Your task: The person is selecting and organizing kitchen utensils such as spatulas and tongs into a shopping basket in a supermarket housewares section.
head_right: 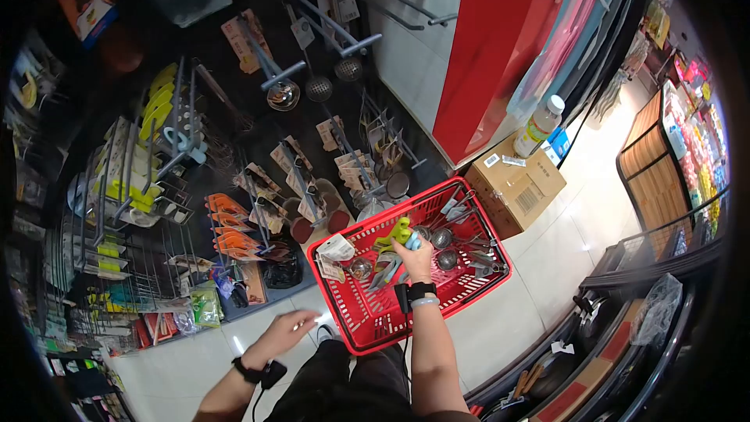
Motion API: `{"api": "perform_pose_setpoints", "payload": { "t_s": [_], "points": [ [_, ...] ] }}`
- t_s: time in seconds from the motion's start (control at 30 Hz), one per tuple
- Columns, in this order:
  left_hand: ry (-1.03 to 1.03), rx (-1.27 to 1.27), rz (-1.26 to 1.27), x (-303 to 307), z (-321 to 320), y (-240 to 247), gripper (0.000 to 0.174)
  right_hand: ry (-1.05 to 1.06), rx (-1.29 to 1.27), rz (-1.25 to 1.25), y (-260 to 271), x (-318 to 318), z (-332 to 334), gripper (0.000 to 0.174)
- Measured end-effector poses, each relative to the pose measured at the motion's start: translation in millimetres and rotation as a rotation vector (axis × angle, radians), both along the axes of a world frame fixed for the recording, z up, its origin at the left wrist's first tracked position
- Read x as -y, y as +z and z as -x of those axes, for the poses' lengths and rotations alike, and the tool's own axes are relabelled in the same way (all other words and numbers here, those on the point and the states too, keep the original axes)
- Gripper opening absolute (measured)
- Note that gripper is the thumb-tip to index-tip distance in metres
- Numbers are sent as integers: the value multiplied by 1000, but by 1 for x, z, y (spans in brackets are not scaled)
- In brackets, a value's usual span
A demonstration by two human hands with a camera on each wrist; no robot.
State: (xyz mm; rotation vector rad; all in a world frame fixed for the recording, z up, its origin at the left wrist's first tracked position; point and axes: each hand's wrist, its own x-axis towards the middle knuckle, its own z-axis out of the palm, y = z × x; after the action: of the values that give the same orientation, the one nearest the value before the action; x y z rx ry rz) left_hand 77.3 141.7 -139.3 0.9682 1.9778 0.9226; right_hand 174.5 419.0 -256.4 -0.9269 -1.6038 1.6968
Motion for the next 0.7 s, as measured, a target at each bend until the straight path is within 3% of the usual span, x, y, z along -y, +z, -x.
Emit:
{"api": "perform_pose_setpoints", "payload": {
  "t_s": [0.17, 0.23, 0.27, 0.3, 0.43, 0.5, 0.63, 0.7],
  "points": [
    [54, -129, -339, -106, 2, 10, 41, 136, 79, -240, 70, 12, -17, 36],
    [33, -131, -641, -136, 0, 7, 37, 162, 3, -196, 101, 26, -20, 30],
    [32, 121, -594, -141, -4, 7, 36, 154, -30, -196, 112, 31, -21, 26],
    [24, 376, -545, -143, -10, 7, 34, 159, -7, -251, 112, 31, -23, 23],
    [175, 308, -655, -138, -20, 15, 33, 179, -42, -159, 140, 47, -30, 18],
    [277, 487, -708, -124, -17, 50, 28, 171, -61, -158, 164, 60, -31, 16],
    [571, 540, -874, -100, 16, 62, 25, 135, -64, -223, 164, 67, -38, 21],
    [690, 451, -904, -80, 38, 70, 25, 98, -114, -210, 170, 71, -41, 20]
  ]
}}
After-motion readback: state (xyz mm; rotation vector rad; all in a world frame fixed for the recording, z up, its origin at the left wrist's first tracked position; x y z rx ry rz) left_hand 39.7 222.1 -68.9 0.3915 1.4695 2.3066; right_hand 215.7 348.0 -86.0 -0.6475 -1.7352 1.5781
